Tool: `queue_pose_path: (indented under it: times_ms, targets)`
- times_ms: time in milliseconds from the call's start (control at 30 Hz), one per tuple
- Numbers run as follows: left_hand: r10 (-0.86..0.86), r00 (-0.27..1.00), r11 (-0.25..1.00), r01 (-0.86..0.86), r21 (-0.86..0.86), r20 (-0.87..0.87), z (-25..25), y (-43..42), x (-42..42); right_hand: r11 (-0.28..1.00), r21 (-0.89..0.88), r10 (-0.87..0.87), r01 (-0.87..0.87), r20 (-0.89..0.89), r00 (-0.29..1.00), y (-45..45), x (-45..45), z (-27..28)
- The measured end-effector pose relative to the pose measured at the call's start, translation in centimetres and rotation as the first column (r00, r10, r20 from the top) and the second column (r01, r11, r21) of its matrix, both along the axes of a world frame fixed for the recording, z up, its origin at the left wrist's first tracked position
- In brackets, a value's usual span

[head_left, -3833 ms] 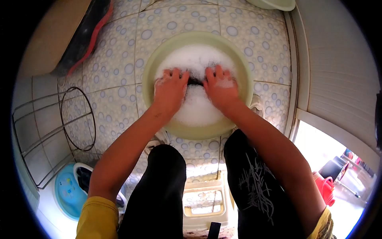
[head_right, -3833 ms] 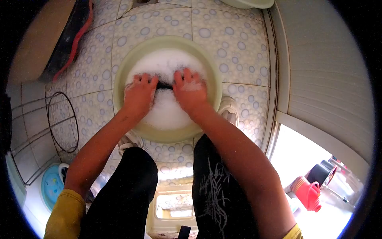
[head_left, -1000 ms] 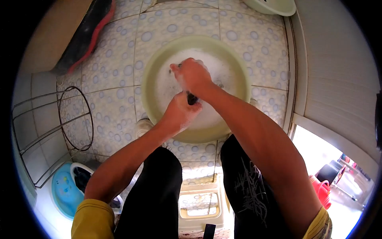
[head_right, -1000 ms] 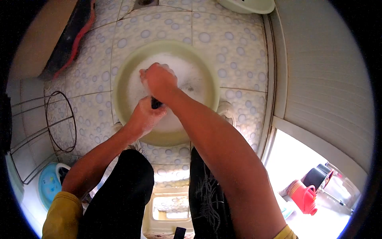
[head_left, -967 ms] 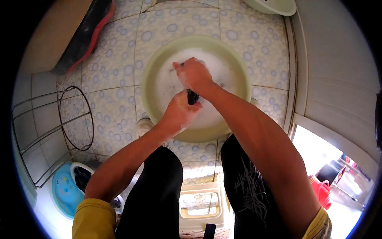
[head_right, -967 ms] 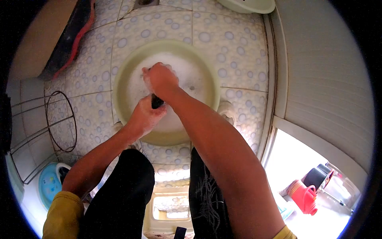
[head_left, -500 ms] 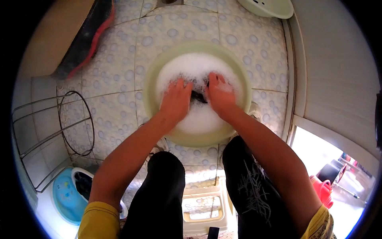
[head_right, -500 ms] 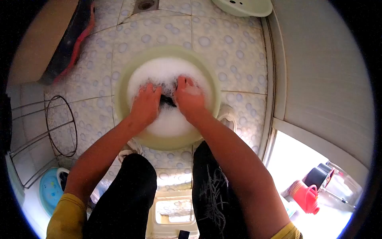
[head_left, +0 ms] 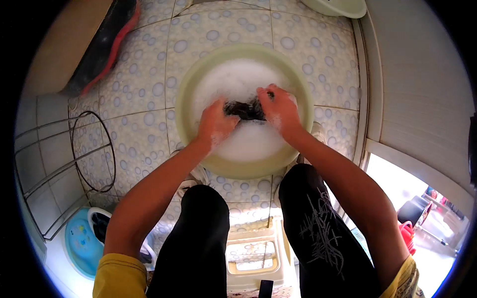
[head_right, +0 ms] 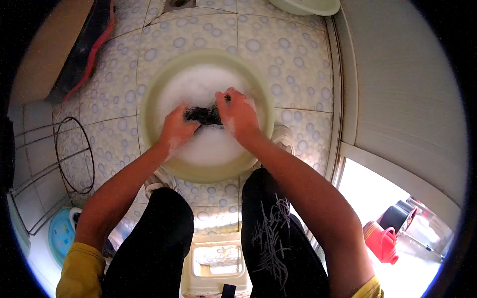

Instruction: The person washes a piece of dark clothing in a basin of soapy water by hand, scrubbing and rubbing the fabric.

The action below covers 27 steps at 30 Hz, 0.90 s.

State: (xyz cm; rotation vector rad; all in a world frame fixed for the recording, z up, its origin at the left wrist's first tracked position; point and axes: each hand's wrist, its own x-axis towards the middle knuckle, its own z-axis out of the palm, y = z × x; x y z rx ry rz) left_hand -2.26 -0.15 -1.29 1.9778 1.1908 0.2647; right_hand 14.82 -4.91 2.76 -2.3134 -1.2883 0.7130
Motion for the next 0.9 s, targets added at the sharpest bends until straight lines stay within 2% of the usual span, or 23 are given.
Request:
queue_pose_path:
  times_ms: [33, 67, 100, 133, 167, 200, 267, 300, 333, 400, 433, 500, 600, 633, 667, 700, 733, 767, 800, 833, 900]
  targets:
    - [0.058, 0.996, 0.981, -0.045, -0.186, 0.062, 0.1, -0.1, -0.5, 0.997, -0.053, -0.071, 0.060, -0.224, 0.972, 0.2, 0.0, 1.7]
    - [0.125, 0.986, 0.927, -0.075, -0.368, 0.113, 0.1, -0.3, -0.8, 0.987, -0.119, -0.148, 0.107, -0.432, 0.889, 0.3, -0.1, 3.0]
    - [0.125, 0.986, 0.927, -0.076, -0.368, 0.112, 0.6, -0.7, -0.8, 0.987, -0.118, -0.147, 0.106, -0.434, 0.889, 0.3, -0.5, 3.9]
    - [0.256, 0.950, 0.760, -0.084, -0.644, 0.179, 1.6, -1.2, -0.5, 0.996, -0.014, -0.079, 0.085, -0.535, 0.841, 0.3, -1.2, 4.6]
    - [0.397, 0.896, 0.518, -0.041, -0.854, 0.197, 2.5, -1.6, -0.2, 0.993, 0.091, -0.003, 0.076, -0.623, 0.782, 0.4, -1.8, 4.9]
    - [0.396, 0.897, 0.519, -0.042, -0.854, 0.196, 3.2, -1.9, -0.2, 0.993, 0.091, -0.003, 0.077, -0.624, 0.781, 0.6, -2.3, 4.8]
    - [0.411, 0.854, 0.518, 0.068, -0.853, 0.317, 4.6, -2.3, 0.0, 0.932, 0.357, 0.246, -0.063, -0.496, 0.832, 1.1, -3.7, 4.2]
    - [0.483, 0.827, 0.481, 0.026, -0.876, 0.289, 6.8, -2.2, 0.7, 0.864, 0.482, 0.312, -0.143, -0.293, 0.904, 1.3, -4.3, 3.0]
    - [0.503, 0.813, 0.477, 0.024, -0.879, 0.295, 7.2, -2.3, 0.8, 0.864, 0.482, 0.311, -0.141, -0.293, 0.904, 1.4, -4.8, 3.1]
    - [0.541, 0.777, 0.473, 0.037, -0.880, 0.323, 6.5, -2.4, 1.1, 0.886, 0.371, 0.360, -0.278, -0.175, 0.916, 1.4, -5.6, 3.5]
    - [0.563, 0.753, 0.471, 0.045, -0.881, 0.340, 5.8, -2.7, 1.2, 0.884, 0.373, 0.365, -0.281, -0.177, 0.914, 1.7, -5.7, 3.7]
    - [0.615, 0.699, 0.462, 0.058, -0.885, 0.366, 4.3, -3.2, 1.3, 0.922, 0.177, 0.371, -0.346, -0.136, 0.919, 2.2, -5.9, 4.0]
    - [0.704, 0.594, 0.425, 0.087, -0.901, 0.389, 1.3, -4.1, 1.6, 0.942, 0.109, 0.334, -0.319, -0.168, 0.928, 3.3, -6.1, 3.1]
    - [0.690, 0.599, 0.443, 0.094, -0.892, 0.406, 0.7, -4.3, 1.7, 0.942, 0.109, 0.332, -0.317, -0.168, 0.928, 3.7, -5.9, 3.0]
    - [0.655, 0.628, 0.478, 0.087, -0.874, 0.420, 0.2, -4.7, 1.5, 0.959, 0.025, 0.281, -0.282, -0.210, 0.936, 4.3, -5.5, 2.9]
    - [0.564, 0.699, 0.564, 0.062, -0.824, 0.439, 1.2, -4.3, 1.6, 0.967, -0.063, 0.226, -0.248, -0.248, 0.942, 4.9, -5.2, 2.8]
    - [0.470, 0.765, 0.646, 0.043, -0.762, 0.441, 2.4, -4.0, 1.6, 0.967, -0.065, 0.224, -0.246, -0.249, 0.942, 5.2, -4.9, 2.4]
    - [0.144, 0.969, 0.781, 0.013, -0.624, 0.201, 4.8, -2.8, 1.5, 0.960, -0.123, 0.219, -0.250, -0.223, 0.950, 5.6, -4.6, 1.7]
    - [-0.153, 0.978, 0.881, 0.071, -0.468, -0.139, 6.3, -1.9, 1.3, 0.951, -0.183, 0.215, -0.251, -0.196, 0.957, 5.9, -4.3, 0.8]
    - [-0.155, 0.978, 0.878, 0.073, -0.474, -0.137, 6.8, -1.6, 1.1, 0.950, -0.189, 0.213, -0.250, -0.196, 0.957, 5.9, -3.7, -0.7]
    - [-0.201, 0.967, 0.941, 0.146, -0.306, -0.157, 7.2, -1.5, 0.4, 0.976, -0.180, 0.100, -0.125, -0.142, 0.985, 5.2, -2.6, -2.4]
